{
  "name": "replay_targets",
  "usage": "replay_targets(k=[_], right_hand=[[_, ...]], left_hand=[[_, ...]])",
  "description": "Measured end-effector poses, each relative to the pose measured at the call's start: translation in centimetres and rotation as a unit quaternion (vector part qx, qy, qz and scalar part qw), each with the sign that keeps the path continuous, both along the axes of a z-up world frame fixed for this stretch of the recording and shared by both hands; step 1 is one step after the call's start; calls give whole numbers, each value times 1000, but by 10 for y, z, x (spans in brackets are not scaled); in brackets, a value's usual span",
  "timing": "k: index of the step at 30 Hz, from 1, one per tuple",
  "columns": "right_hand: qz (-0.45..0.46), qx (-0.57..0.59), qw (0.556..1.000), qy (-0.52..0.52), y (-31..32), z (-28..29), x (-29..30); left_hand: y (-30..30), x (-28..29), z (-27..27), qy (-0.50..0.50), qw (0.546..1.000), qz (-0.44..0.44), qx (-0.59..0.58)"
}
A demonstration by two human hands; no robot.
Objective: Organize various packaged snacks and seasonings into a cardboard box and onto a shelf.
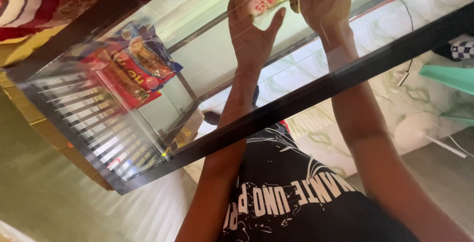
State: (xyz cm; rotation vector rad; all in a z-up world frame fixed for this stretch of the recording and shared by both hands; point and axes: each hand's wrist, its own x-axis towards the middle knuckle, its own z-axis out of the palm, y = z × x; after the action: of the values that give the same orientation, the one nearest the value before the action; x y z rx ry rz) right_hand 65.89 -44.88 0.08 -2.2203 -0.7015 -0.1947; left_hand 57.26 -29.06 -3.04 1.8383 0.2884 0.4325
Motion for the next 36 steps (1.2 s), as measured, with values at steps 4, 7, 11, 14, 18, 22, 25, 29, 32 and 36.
replay_targets(k=[4,7,11,14,18,22,25,29,32,36], right_hand=[[-40,-40,994,-93,3,-6,-12],[-38,-41,997,-61,-4,-24,-16],[-62,-21,996,-52,-5,-20,-23],[-95,-18,994,-43,-9,-29,-31],[-118,-47,991,-39,-18,-60,-44],[-124,-36,988,-90,-13,-71,-67],[-107,2,991,-79,1,-54,-104],[-62,33,996,-63,17,-58,-160],[48,80,996,-13,29,-65,-202],[197,52,979,18,47,-65,-255]], left_hand=[[5,-4,-2,6,995,38,89],[6,-6,-6,38,992,29,117],[9,-9,-1,23,996,2,89],[10,-16,8,20,990,7,140],[12,-26,6,17,993,-9,118],[14,-48,8,22,990,11,141],[16,-75,11,10,987,19,162],[27,-138,10,67,982,-5,174],[38,-192,-7,56,976,27,211],[65,-269,-11,106,982,-48,149]])
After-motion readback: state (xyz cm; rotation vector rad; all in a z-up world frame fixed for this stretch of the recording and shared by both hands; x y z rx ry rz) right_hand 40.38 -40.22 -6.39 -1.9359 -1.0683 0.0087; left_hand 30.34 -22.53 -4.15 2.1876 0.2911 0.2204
